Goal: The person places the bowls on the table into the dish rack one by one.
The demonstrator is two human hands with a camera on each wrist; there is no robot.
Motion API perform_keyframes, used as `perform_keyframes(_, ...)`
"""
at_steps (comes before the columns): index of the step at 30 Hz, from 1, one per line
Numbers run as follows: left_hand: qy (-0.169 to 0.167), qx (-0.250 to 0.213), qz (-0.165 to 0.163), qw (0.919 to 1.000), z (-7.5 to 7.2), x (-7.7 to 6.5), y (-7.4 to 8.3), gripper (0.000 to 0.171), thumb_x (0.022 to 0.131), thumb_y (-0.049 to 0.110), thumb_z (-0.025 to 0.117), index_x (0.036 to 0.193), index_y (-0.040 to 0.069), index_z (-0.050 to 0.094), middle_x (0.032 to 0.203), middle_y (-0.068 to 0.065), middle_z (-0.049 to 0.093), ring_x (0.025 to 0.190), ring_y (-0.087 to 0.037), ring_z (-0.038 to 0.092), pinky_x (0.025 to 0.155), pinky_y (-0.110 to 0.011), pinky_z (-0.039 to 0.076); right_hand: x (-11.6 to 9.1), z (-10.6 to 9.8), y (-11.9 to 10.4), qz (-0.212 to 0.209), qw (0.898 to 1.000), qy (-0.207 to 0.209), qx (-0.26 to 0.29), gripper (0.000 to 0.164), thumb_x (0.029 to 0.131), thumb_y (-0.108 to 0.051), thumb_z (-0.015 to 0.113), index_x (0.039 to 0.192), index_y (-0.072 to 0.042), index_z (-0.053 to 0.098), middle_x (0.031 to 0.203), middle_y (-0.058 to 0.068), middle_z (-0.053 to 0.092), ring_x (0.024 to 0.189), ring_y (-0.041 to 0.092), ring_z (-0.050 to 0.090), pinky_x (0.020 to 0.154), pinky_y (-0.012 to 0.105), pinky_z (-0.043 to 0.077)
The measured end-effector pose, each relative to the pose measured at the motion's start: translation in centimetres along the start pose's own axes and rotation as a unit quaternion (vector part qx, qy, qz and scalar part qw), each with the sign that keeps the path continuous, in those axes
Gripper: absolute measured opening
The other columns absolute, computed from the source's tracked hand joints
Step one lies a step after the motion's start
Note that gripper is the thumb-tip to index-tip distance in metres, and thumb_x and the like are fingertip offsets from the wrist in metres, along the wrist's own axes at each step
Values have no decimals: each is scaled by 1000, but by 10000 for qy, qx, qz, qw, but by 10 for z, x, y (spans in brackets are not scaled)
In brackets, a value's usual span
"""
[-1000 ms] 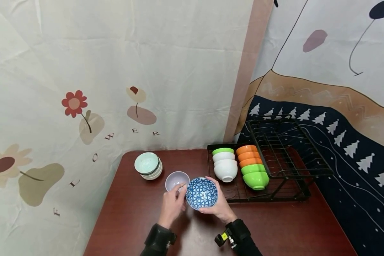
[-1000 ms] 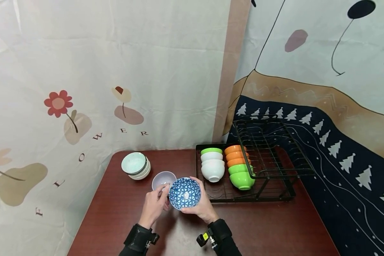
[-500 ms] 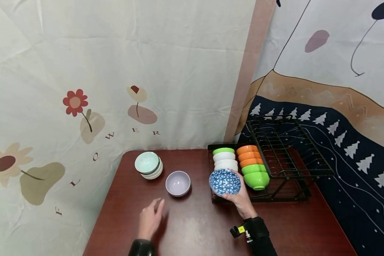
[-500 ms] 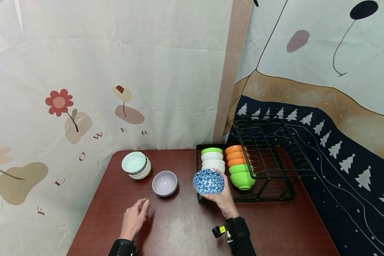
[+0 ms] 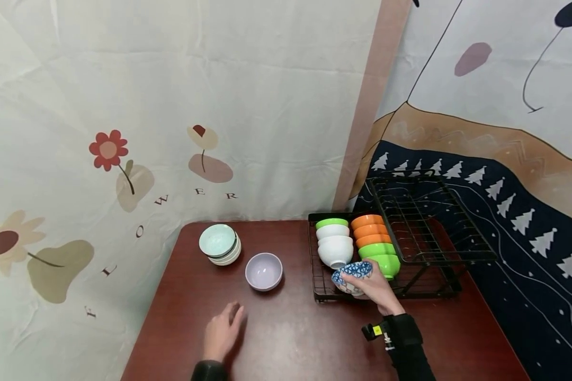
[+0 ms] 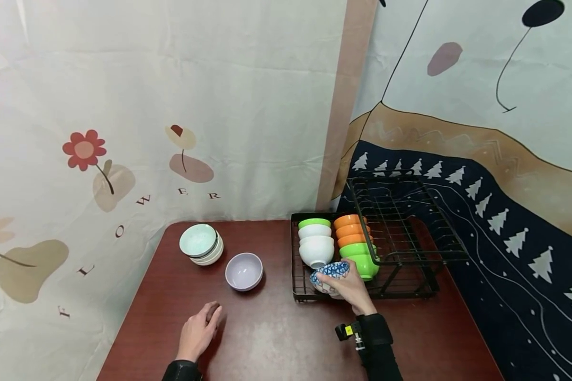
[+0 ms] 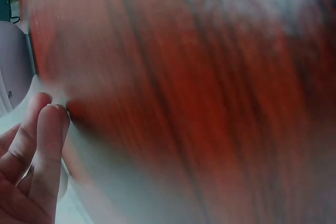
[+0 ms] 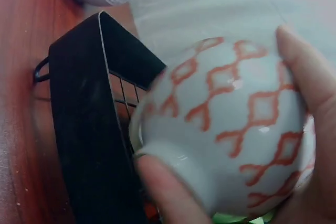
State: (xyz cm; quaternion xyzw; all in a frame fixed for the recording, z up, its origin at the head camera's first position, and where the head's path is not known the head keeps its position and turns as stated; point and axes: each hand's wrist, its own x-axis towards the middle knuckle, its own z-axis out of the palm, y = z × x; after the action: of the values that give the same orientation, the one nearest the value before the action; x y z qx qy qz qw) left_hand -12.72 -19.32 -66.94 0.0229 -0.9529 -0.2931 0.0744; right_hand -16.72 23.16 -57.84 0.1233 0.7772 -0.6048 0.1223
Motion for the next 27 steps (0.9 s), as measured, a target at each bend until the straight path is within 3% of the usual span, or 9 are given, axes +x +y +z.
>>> perform_keyframes(7, -427, 89, -169, 9989, -2, 3, 3, 42, 108, 37, 69, 135, 5, 75, 82, -2, 77, 79, -30, 74, 81, -54, 59, 12, 13, -8, 33, 9987, 146, -477, 114, 95, -56, 81, 166, 9, 21, 148, 40, 45, 112, 42, 72, 79, 46, 70)
perform_keyframes(14, -462, 81, -207, 9987, -1, 3, 2, 42, 108, 35, 71, 136, 4, 74, 75, 4, 71, 70, -18, 66, 76, -46, 56, 24, 27, -14, 290, 9971, 322, -632, 109, 98, -55, 78, 165, 11, 24, 156, 41, 43, 105, 40, 75, 73, 42, 70)
perform_keyframes(22, -403, 1, -157, 9991, -1, 1, 3, 44, 105, 34, 75, 136, 4, 73, 68, 8, 63, 63, -11, 57, 70, -41, 52, 37, 41, -17, 553, 9921, 796, -794, 128, 93, -66, 77, 168, 15, 13, 160, 46, 36, 91, 38, 77, 64, 36, 67)
perform_keyframes(27, -382, 59, -111, 9992, -1, 1, 3, 45, 103, 34, 77, 136, 3, 73, 67, 10, 61, 63, -11, 56, 70, -41, 52, 46, 50, -20, 854, 9832, 1219, -1055, 136, 87, -74, 77, 168, 16, 14, 158, 54, 32, 75, 32, 74, 58, 33, 64)
